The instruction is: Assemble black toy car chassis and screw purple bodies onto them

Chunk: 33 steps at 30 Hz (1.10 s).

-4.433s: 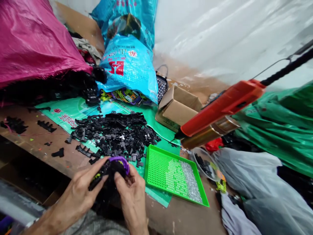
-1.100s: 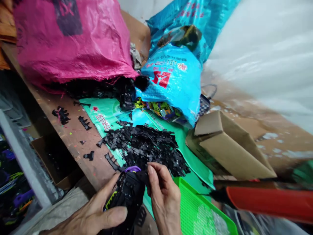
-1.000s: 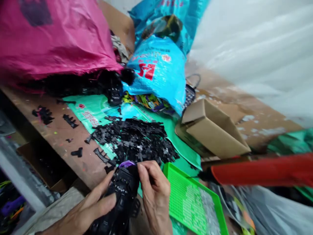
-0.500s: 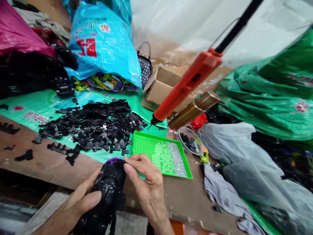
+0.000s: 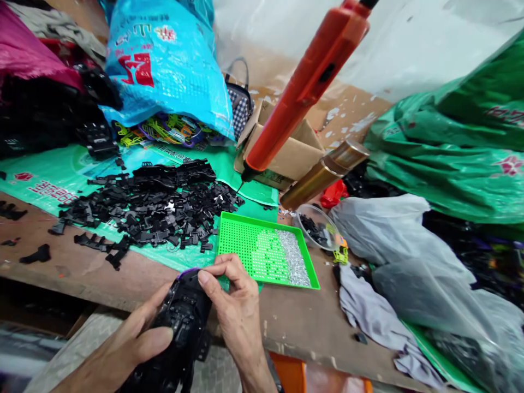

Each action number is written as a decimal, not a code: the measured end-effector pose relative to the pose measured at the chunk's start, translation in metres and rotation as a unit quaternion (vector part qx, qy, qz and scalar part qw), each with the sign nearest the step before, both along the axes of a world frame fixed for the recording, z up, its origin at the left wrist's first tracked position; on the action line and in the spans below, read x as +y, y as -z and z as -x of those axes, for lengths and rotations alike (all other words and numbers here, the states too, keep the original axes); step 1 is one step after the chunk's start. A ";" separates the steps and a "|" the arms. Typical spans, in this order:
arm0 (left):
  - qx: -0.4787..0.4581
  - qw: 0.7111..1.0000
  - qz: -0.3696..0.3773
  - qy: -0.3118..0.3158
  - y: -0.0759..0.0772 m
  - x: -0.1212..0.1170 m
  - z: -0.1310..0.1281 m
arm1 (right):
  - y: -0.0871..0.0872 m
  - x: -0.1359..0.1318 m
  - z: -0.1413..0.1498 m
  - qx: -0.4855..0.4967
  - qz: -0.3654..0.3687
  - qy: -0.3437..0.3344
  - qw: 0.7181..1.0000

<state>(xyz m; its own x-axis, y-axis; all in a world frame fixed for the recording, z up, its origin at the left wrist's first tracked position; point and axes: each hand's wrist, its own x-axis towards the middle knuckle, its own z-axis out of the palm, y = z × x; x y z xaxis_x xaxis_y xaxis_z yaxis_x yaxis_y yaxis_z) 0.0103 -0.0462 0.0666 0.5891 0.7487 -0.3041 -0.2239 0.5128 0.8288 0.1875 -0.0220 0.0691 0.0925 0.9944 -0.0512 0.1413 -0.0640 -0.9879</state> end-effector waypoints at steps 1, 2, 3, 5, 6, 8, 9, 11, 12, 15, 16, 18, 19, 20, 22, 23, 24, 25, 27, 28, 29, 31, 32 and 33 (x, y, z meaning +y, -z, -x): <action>-0.001 1.000 0.002 0.003 0.001 -0.001 0.001 | -0.002 -0.001 -0.001 -0.009 -0.002 -0.009 1.000; -0.001 1.000 0.002 0.003 0.001 -0.002 0.002 | -0.004 -0.002 -0.002 -0.021 -0.006 -0.023 1.000; -0.002 1.000 0.000 0.002 0.002 -0.004 0.003 | -0.006 -0.003 -0.003 -0.035 -0.011 -0.038 0.999; -0.010 1.000 -0.005 0.003 0.004 -0.007 0.004 | -0.010 -0.005 -0.005 -0.062 -0.029 -0.066 0.995; -0.007 1.000 -0.006 0.000 0.005 -0.008 0.005 | -0.012 -0.005 -0.006 -0.073 -0.037 -0.077 0.994; 0.016 1.000 -0.013 -0.001 0.007 -0.011 0.007 | -0.014 -0.005 -0.008 -0.082 -0.044 -0.096 0.991; 0.027 1.000 -0.015 0.001 0.007 -0.012 0.008 | -0.014 -0.005 -0.009 -0.084 -0.041 -0.107 0.990; 0.035 0.999 -0.015 -0.001 0.007 -0.014 0.009 | -0.013 -0.006 -0.009 -0.088 -0.033 -0.130 0.987; 0.034 0.999 -0.014 -0.002 0.007 -0.014 0.010 | -0.012 -0.006 -0.008 -0.095 -0.039 -0.137 0.985; 0.038 0.999 -0.012 0.008 0.004 -0.015 0.013 | -0.009 -0.012 -0.008 -0.146 -0.107 -0.124 0.976; 0.047 0.999 -0.010 0.021 0.003 -0.015 0.014 | -0.009 -0.014 -0.008 -0.164 -0.132 -0.118 0.970; 0.073 0.996 -0.002 0.048 0.001 -0.014 0.017 | -0.010 -0.017 -0.009 -0.186 -0.151 -0.125 0.963; 0.087 0.995 0.002 0.056 0.001 -0.015 0.018 | -0.011 -0.018 -0.011 -0.189 -0.146 -0.139 0.961; 0.098 0.993 0.004 0.061 0.002 -0.015 0.018 | -0.013 -0.018 -0.012 -0.189 -0.139 -0.154 0.960; 0.106 0.992 0.005 0.063 0.003 -0.015 0.018 | -0.016 -0.016 -0.014 -0.192 -0.128 -0.179 0.956; 0.104 0.993 0.005 0.063 0.003 -0.015 0.018 | -0.017 -0.015 -0.015 -0.196 -0.128 -0.185 0.955; 0.102 0.993 0.005 0.063 0.003 -0.015 0.017 | -0.017 -0.014 -0.015 -0.200 -0.128 -0.185 0.954; 0.102 0.993 0.005 0.064 0.002 -0.014 0.017 | -0.017 -0.014 -0.015 -0.202 -0.127 -0.179 0.954; 0.106 0.992 0.006 0.071 -0.001 -0.012 0.016 | -0.014 -0.015 -0.012 -0.197 -0.122 -0.148 0.961; 0.108 0.991 0.010 0.075 -0.004 -0.010 0.016 | -0.011 -0.016 -0.010 -0.184 -0.117 -0.123 0.968; 0.108 0.991 0.014 0.075 -0.006 -0.009 0.016 | -0.009 -0.017 -0.008 -0.166 -0.103 -0.096 0.976; 0.105 0.992 0.014 0.071 -0.009 -0.007 0.015 | -0.004 -0.019 -0.002 -0.124 -0.052 -0.054 0.989; 0.104 0.992 0.012 0.068 -0.009 -0.007 0.015 | -0.003 -0.020 0.000 -0.109 -0.021 -0.052 0.992; 0.106 0.992 0.007 0.068 -0.008 -0.008 0.015 | -0.002 -0.021 0.002 -0.105 0.009 -0.062 0.993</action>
